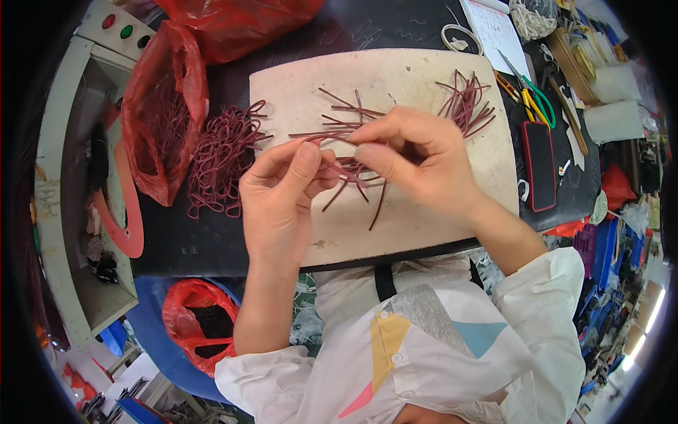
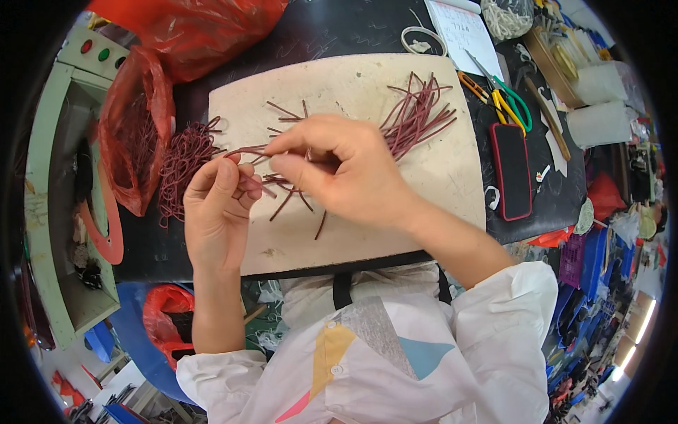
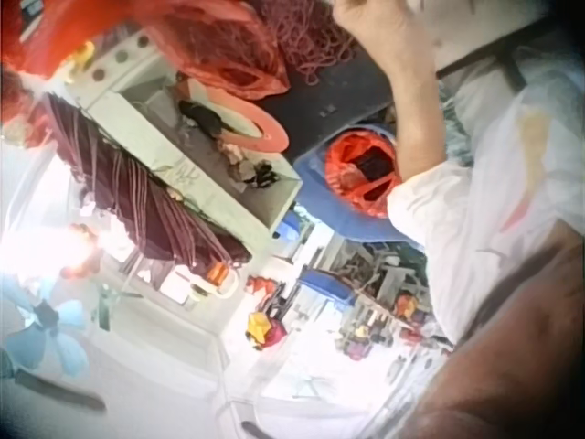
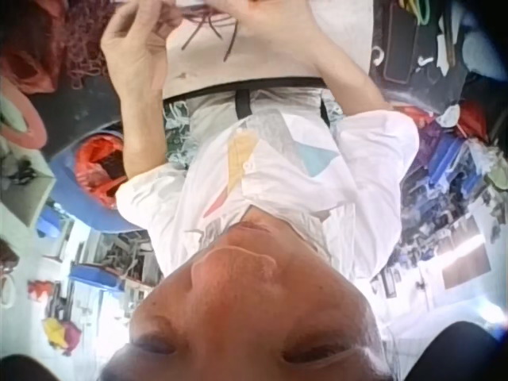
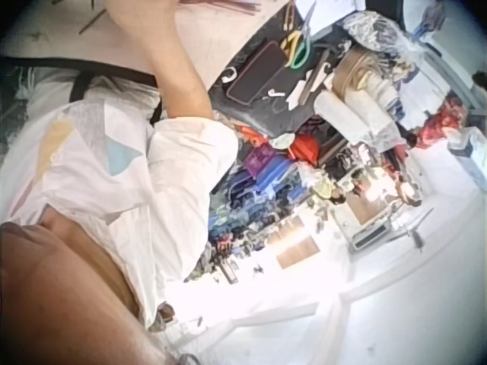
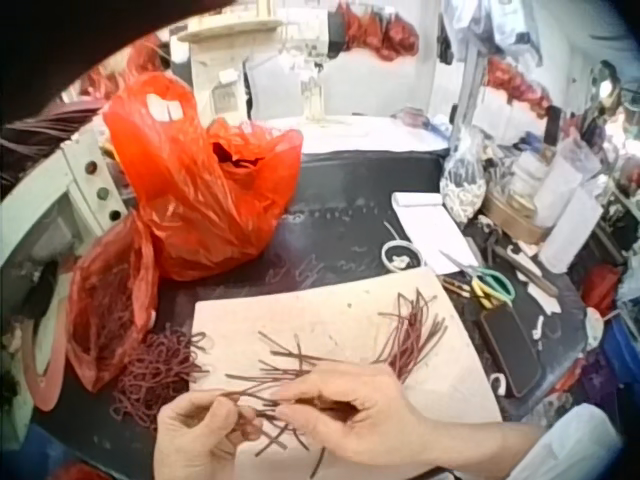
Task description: The recorder is manually tying knots in multiple thin red cord-like shoe components at a workbench.
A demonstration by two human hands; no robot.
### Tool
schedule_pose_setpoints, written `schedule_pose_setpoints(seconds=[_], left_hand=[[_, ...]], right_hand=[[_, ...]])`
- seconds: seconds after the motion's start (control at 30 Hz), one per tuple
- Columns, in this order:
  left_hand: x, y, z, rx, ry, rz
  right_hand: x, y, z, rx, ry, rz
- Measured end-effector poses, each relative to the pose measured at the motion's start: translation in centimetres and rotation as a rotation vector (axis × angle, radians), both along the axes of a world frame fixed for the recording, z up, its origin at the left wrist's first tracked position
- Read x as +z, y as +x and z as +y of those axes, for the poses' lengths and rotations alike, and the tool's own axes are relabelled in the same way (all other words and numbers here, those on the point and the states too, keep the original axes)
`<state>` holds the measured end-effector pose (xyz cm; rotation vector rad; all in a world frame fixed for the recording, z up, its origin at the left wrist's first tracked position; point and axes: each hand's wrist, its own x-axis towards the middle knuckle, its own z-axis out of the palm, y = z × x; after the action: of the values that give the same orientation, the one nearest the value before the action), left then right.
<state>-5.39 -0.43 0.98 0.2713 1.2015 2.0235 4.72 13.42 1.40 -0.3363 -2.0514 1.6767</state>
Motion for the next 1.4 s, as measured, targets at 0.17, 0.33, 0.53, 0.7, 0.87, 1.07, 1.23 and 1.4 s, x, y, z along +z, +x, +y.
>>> schedule_pose_setpoints(seconds=[0.17,0.33,0.53,0.7,0.87,1.07,1.23,1.4], left_hand=[[-0.1,0.9,0.5,0.104,0.145,-0.135],[-0.4,2.1,0.8,0.158,0.097,-0.047],[0.1,1.4,-0.6,-0.117,0.023,0.141],[1.5,1.8,-0.8,-0.061,-0.127,0.264],[1.5,1.9,-1.5,0.083,-0.22,0.501],[0.5,1.9,-0.9,0.222,-0.106,0.279],[-0.2,3.2,-0.3,0.158,-0.035,0.367],[-0.5,3.1,-0.6,0.127,-0.038,0.42]], right_hand=[[-0.7,-0.6,-1.4,-0.064,0.106,0.148],[0.1,0.2,-1.7,-0.057,0.175,0.078],[0.5,0.6,-1.4,0.024,-0.142,0.069],[0.3,0.8,-1.0,0.052,-0.048,-0.01],[1.1,1.2,0.8,0.09,0.76,0.017],[3.5,2.0,1.0,0.176,0.129,-0.282],[2.4,1.0,0.3,0.223,-0.76,-0.118],[1.2,1.3,-0.4,0.285,-1.291,0.009]])
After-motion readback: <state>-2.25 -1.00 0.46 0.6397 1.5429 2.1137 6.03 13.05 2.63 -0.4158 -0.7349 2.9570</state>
